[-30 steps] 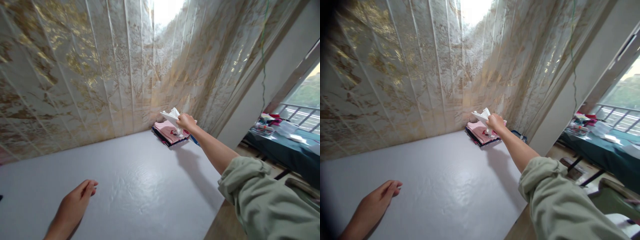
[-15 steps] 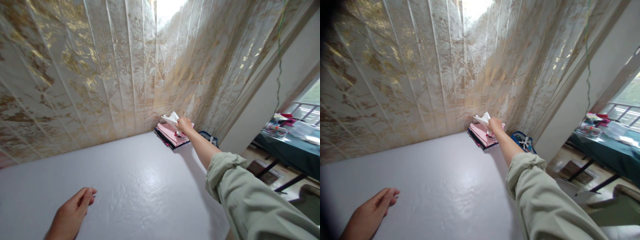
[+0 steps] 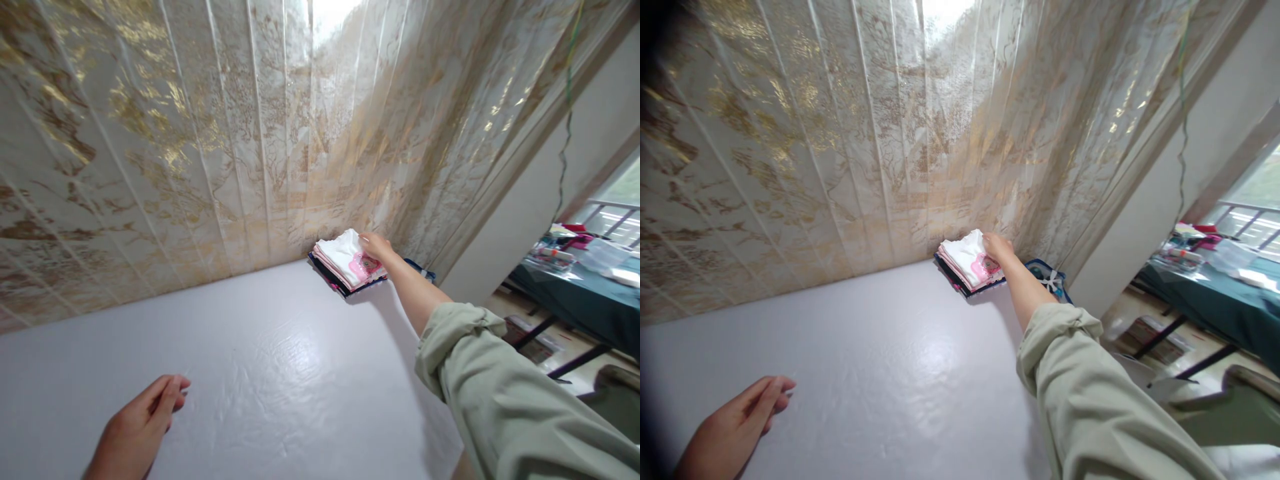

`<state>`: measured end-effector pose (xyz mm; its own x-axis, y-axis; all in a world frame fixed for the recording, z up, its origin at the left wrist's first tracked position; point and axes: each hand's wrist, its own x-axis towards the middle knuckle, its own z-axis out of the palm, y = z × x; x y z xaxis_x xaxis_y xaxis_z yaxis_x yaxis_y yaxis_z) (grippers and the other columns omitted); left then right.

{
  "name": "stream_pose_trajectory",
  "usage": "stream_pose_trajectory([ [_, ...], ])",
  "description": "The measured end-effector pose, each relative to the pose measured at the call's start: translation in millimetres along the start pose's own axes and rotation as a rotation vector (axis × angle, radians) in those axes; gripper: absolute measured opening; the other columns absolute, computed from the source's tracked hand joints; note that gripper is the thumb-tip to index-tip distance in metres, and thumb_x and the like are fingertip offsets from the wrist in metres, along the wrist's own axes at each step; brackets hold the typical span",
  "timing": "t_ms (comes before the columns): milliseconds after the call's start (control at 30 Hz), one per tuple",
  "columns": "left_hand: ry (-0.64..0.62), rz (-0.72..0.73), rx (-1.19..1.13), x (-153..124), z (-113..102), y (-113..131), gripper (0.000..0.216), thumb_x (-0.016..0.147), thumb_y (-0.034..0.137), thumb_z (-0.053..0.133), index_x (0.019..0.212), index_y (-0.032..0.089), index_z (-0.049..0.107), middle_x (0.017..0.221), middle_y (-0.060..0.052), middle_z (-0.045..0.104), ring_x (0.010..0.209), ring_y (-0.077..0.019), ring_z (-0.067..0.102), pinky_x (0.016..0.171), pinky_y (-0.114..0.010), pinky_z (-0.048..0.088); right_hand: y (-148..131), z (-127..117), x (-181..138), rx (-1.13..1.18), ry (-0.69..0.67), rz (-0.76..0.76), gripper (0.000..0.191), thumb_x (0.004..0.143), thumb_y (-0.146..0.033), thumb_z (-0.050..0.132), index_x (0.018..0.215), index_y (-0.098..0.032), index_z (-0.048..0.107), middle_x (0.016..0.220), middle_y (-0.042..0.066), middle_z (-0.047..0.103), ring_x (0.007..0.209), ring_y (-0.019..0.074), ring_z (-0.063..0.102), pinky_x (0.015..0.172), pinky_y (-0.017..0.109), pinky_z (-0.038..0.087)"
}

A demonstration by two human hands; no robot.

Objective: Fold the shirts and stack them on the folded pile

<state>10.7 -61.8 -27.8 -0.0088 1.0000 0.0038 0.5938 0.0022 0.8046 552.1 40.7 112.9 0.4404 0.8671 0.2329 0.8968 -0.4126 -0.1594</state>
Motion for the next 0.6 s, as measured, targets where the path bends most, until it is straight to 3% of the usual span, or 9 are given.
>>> stream_pose_trajectory([
  [100,-0.007,0.005,0.012,2,0,-5,0.049,0.071,0.074,0.046,0.078,0.030,0.065,0.068,0.000,0.071,0.069,-0.0236,0.066,0.062,-0.032,0.055,19,6,2,0.041,-0.011,0.096,0.052,0.085,-0.021,0.048,0.136,-0.021,0.052,0.131,0.013,0.059,0.117,0.0263,0.055,0.095,0.037,0.040],
  [233,-0.011,-0.006,0.000,4,2,-11,0.049,0.072,0.076,0.045,0.079,0.031,0.064,0.070,0.001,0.072,0.074,-0.0239,0.067,0.063,-0.031,0.056,46,18,2,0.110,-0.055,0.195,0.033,0.076,-0.017,0.057,0.105,-0.010,0.072,0.101,0.017,0.071,0.096,0.0255,0.064,0.082,0.031,0.045],
  [333,-0.005,-0.003,-0.012,6,4,-15,0.051,0.072,0.077,0.044,0.079,0.031,0.064,0.070,0.001,0.071,0.074,-0.0233,0.068,0.063,-0.030,0.056,61,27,0,0.179,-0.059,0.222,0.023,0.074,-0.014,0.059,0.088,-0.007,0.075,0.082,0.013,0.072,0.078,0.0205,0.066,0.068,0.024,0.045],
  [500,0.003,0.026,-0.011,8,4,-19,0.059,0.070,0.077,0.045,0.083,0.025,0.066,0.072,-0.003,0.071,0.072,-0.0219,0.068,0.059,-0.027,0.056,73,44,2,0.269,0.038,0.226,0.028,0.078,-0.020,0.057,0.099,-0.010,0.072,0.085,0.006,0.073,0.069,0.0136,0.064,0.058,0.017,0.045],
  [600,0.006,0.025,-0.008,9,5,-22,0.060,0.071,0.076,0.044,0.086,0.022,0.066,0.073,-0.005,0.071,0.072,-0.0207,0.068,0.058,-0.025,0.055,77,52,1,0.284,0.062,0.227,0.025,0.078,-0.024,0.059,0.095,-0.012,0.074,0.083,0.005,0.073,0.068,0.0135,0.065,0.059,0.017,0.046],
])
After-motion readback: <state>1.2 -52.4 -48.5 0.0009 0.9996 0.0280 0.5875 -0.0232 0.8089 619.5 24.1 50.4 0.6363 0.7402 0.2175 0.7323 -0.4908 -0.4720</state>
